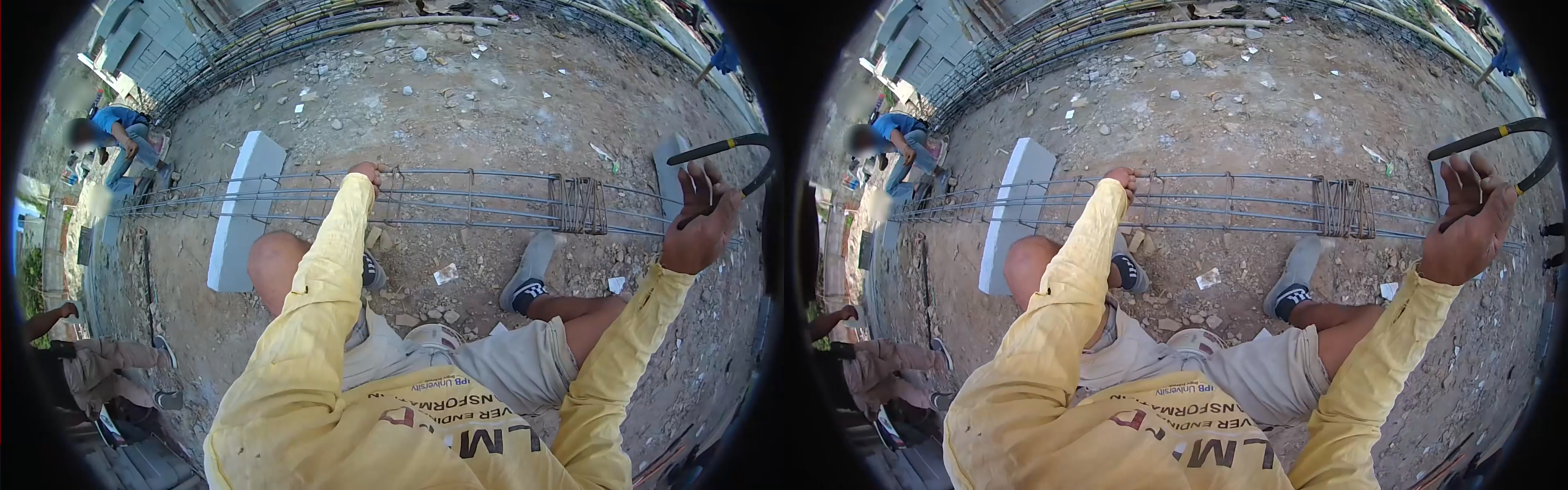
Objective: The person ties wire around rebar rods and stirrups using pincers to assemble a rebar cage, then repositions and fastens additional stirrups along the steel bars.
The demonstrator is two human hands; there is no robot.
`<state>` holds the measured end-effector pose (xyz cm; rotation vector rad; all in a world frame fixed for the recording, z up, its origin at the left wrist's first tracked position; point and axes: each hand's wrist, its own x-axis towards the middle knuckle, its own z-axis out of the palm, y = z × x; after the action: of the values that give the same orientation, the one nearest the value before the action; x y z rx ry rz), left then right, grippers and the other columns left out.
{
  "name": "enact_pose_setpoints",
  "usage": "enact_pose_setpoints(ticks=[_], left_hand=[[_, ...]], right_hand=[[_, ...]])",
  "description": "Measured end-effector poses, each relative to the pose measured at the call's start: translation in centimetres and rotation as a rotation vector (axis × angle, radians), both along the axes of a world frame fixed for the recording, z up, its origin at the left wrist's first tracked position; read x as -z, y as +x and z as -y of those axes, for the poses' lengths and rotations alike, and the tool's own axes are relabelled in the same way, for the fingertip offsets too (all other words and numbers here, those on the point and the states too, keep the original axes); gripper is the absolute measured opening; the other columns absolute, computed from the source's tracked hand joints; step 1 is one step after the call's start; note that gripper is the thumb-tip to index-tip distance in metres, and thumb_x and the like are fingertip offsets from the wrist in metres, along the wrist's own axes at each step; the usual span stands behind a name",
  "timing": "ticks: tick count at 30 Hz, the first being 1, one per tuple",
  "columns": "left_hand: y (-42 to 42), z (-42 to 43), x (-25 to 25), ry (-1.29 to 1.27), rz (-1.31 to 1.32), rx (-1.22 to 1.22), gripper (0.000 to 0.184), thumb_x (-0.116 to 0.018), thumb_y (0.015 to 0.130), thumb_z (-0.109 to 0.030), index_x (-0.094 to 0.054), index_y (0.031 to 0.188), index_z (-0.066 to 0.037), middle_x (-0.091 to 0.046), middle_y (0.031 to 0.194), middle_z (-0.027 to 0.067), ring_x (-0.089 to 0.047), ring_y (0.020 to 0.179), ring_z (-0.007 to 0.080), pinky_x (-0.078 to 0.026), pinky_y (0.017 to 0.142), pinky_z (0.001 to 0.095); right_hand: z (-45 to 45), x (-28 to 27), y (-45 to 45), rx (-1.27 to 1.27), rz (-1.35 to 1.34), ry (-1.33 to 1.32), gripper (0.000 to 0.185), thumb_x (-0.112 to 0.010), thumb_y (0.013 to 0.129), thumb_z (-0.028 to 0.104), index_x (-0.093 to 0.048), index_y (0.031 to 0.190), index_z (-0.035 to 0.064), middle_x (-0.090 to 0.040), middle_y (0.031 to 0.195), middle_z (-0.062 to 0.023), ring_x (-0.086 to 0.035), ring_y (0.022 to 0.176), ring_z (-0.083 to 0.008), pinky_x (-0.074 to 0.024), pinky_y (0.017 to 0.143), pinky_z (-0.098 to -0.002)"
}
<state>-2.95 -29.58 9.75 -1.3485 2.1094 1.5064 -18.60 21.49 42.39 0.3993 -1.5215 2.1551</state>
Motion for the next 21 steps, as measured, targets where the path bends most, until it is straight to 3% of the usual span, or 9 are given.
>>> enact_pose_setpoints(ticks=[1,3,6,10,12,14,16,18,21], left_hand=[[-0.7,0.6,-0.8,-0.334,0.172,0.360,0.034,-0.044,0.093,-0.013,-0.060,0.123,-0.014,-0.065,0.081,0.0005,-0.060,0.066,0.0184,-0.048,0.056,0.0352],[-1.7,0.4,-2.4,-0.690,0.448,0.743,0.044,-0.050,0.091,-0.016,-0.055,0.134,-0.022,-0.064,0.125,0.0070,-0.063,0.109,0.0302,-0.049,0.095,0.0398],[-5.4,3.0,-0.2,-0.498,0.521,0.385,0.041,-0.055,0.087,-0.023,-0.062,0.127,-0.020,-0.056,0.135,0.0108,-0.054,0.123,0.0330,-0.043,0.104,0.0427],[-7.6,2.3,-1.9,-0.733,0.678,0.871,0.040,-0.063,0.084,-0.028,-0.064,0.120,-0.011,-0.061,0.128,0.0123,-0.061,0.114,0.0327,-0.050,0.095,0.0421],[-9.3,1.6,-1.9,-0.776,0.685,0.829,0.039,-0.063,0.084,-0.029,-0.066,0.117,-0.010,-0.063,0.125,0.0136,-0.062,0.112,0.0334,-0.050,0.094,0.0423],[-11.7,1.7,1.3,-0.735,0.619,0.502,0.036,-0.058,0.086,-0.031,-0.069,0.114,-0.011,-0.063,0.124,0.0154,-0.060,0.113,0.0350,-0.049,0.095,0.0428],[-10.5,-8.8,-7.6,-0.577,0.572,0.465,0.025,-0.062,0.082,-0.016,-0.070,0.102,-0.005,-0.069,0.109,0.0174,-0.066,0.104,0.0338,-0.053,0.086,0.0430],[-8.7,-10.8,-4.8,-0.793,0.399,0.467,0.026,-0.058,0.084,-0.018,-0.068,0.106,-0.007,-0.069,0.104,0.0185,-0.066,0.101,0.0361,-0.053,0.084,0.0436],[-3.5,-13.9,-6.4,-0.741,0.176,0.321,0.026,-0.060,0.084,-0.021,-0.066,0.107,-0.011,-0.069,0.099,0.0183,-0.066,0.095,0.0372,-0.052,0.081,0.0452]], right_hand=[[-1.7,0.8,-0.3,-0.018,0.036,-0.026,0.034,-0.043,0.103,0.035,-0.051,0.089,0.0051,-0.063,0.094,-0.0100,-0.063,0.080,-0.0195,-0.0537,0.082,-0.0372],[-4.2,2.3,-0.6,-0.064,0.054,-0.041,0.034,-0.043,0.103,0.036,-0.052,0.090,0.0055,-0.062,0.087,-0.0080,-0.059,0.071,-0.0174,-0.0526,0.076,-0.0350],[-4.6,3.0,-0.4,-0.042,0.161,-0.108,0.033,-0.047,0.102,0.036,-0.053,0.090,0.0061,-0.059,0.078,-0.0042,-0.052,0.062,-0.0132,-0.0484,0.066,-0.0321],[-3.7,2.7,-0.8,-0.060,0.284,-0.138,0.031,-0.050,0.101,0.035,-0.053,0.089,0.0067,-0.057,0.075,-0.0035,-0.052,0.061,-0.0120,-0.0481,0.064,-0.0300],[-2.9,2.9,-1.2,-0.104,0.296,-0.109,0.029,-0.051,0.101,0.033,-0.054,0.088,0.0071,-0.057,0.074,-0.0034,-0.052,0.061,-0.0117,-0.0481,0.063,-0.0284],[-1.9,3.3,-1.3,-0.175,0.290,-0.071,0.028,-0.051,0.101,0.031,-0.054,0.087,0.0073,-0.057,0.075,-0.0034,-0.053,0.061,-0.0115,-0.0482,0.061,-0.0272],[-1.0,3.5,-1.0,-0.169,0.305,-0.081,0.025,-0.052,0.100,0.029,-0.059,0.093,0.0052,-0.058,0.074,-0.0034,-0.054,0.060,-0.0115,-0.0484,0.058,-0.0256],[-0.2,3.1,-0.5,-0.163,0.321,-0.061,0.026,-0.052,0.100,0.028,-0.061,0.097,0.0039,-0.059,0.074,-0.0035,-0.055,0.059,-0.0113,-0.0486,0.057,-0.0252],[0.4,2.9,-0.3,-0.182,0.302,-0.076,0.027,-0.053,0.100,0.028,-0.062,0.101,0.0027,-0.059,0.075,-0.0037,-0.055,0.059,-0.0108,-0.0490,0.057,-0.0242]])
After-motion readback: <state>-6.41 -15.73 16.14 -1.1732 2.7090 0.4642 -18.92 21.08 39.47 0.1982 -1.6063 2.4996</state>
